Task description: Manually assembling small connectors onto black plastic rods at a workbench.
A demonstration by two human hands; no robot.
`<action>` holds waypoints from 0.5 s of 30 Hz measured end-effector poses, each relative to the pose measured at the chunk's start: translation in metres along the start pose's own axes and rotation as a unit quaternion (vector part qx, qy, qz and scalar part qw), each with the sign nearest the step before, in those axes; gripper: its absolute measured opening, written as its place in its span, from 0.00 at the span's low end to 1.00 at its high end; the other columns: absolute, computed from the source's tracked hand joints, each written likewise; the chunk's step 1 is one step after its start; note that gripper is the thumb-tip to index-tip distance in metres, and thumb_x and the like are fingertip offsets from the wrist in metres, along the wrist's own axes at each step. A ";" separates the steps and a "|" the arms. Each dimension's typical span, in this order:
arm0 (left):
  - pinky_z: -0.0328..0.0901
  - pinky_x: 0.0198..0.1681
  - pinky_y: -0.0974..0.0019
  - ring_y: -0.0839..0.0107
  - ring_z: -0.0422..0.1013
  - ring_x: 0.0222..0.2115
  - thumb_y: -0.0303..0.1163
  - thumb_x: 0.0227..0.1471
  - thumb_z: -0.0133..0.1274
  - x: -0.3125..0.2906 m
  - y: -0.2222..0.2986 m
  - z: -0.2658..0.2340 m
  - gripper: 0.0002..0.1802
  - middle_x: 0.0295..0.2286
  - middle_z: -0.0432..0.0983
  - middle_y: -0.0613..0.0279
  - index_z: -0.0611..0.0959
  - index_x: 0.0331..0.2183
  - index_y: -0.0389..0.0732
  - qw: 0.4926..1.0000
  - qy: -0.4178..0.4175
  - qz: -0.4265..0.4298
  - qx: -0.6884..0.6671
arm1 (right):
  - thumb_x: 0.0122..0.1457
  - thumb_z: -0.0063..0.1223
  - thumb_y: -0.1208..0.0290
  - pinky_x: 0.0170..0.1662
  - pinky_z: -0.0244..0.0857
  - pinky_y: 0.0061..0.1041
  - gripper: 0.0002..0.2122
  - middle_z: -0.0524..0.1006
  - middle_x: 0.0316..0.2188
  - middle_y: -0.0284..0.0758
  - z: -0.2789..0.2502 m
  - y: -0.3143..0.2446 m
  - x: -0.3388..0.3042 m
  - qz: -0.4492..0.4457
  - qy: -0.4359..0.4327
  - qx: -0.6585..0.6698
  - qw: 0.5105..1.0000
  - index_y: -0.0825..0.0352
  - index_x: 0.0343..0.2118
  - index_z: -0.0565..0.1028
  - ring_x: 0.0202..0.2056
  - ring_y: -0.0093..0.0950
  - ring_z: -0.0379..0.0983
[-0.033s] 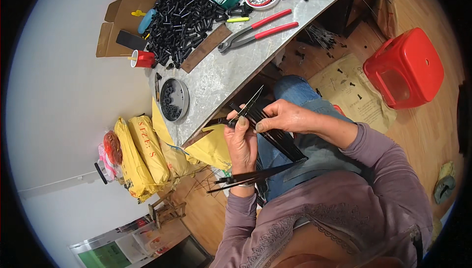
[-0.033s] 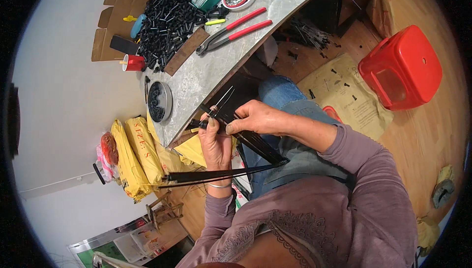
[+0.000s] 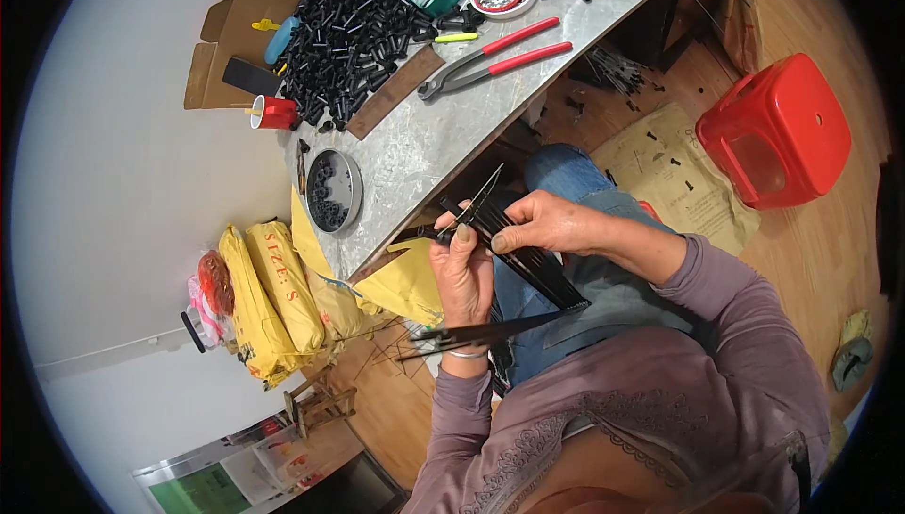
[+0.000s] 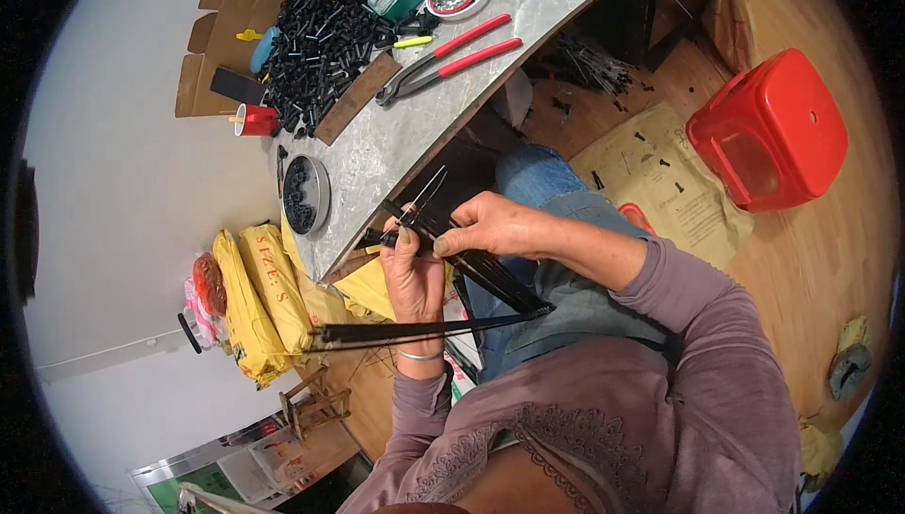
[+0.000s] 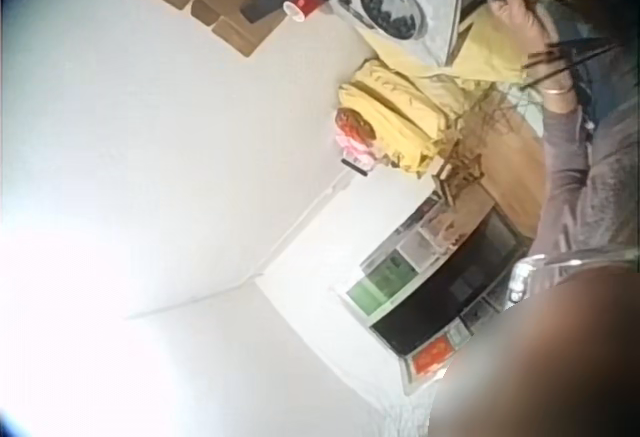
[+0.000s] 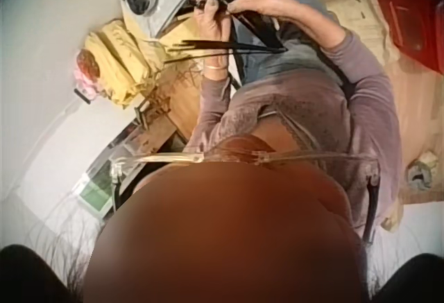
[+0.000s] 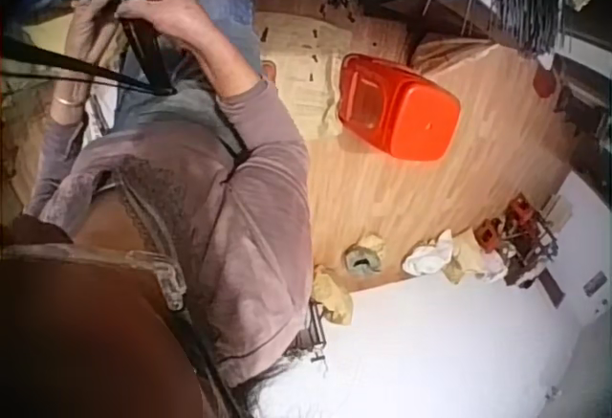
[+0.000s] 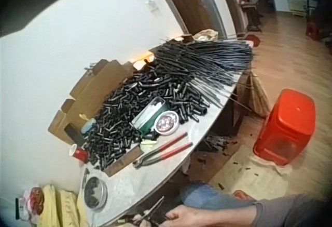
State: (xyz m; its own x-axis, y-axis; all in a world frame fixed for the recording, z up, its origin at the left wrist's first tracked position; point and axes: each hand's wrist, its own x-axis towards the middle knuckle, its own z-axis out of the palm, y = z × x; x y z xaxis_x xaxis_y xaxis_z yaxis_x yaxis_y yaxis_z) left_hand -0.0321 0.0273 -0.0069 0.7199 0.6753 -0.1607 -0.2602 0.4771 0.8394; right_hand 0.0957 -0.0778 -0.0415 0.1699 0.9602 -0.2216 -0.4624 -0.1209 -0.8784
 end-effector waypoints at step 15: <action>0.61 0.23 0.77 0.81 0.66 0.21 0.24 0.48 0.57 -0.007 0.013 0.018 0.09 0.24 0.74 0.67 0.80 0.35 0.36 0.985 0.063 0.046 0.155 | 0.55 0.59 0.72 0.29 0.65 0.16 0.10 0.74 0.27 0.27 0.019 -0.003 -0.001 -0.158 0.008 0.084 0.984 0.69 0.36 0.71 0.26 0.17 0.70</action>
State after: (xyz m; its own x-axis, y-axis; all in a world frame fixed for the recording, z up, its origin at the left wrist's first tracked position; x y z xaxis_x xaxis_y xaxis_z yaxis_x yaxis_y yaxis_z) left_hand -0.0292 0.0186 0.0140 0.6112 0.7818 -0.1236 -0.0982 0.2299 0.9683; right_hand 0.0808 -0.0731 -0.0306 0.3418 0.9388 0.0436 -0.5206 0.2278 -0.8228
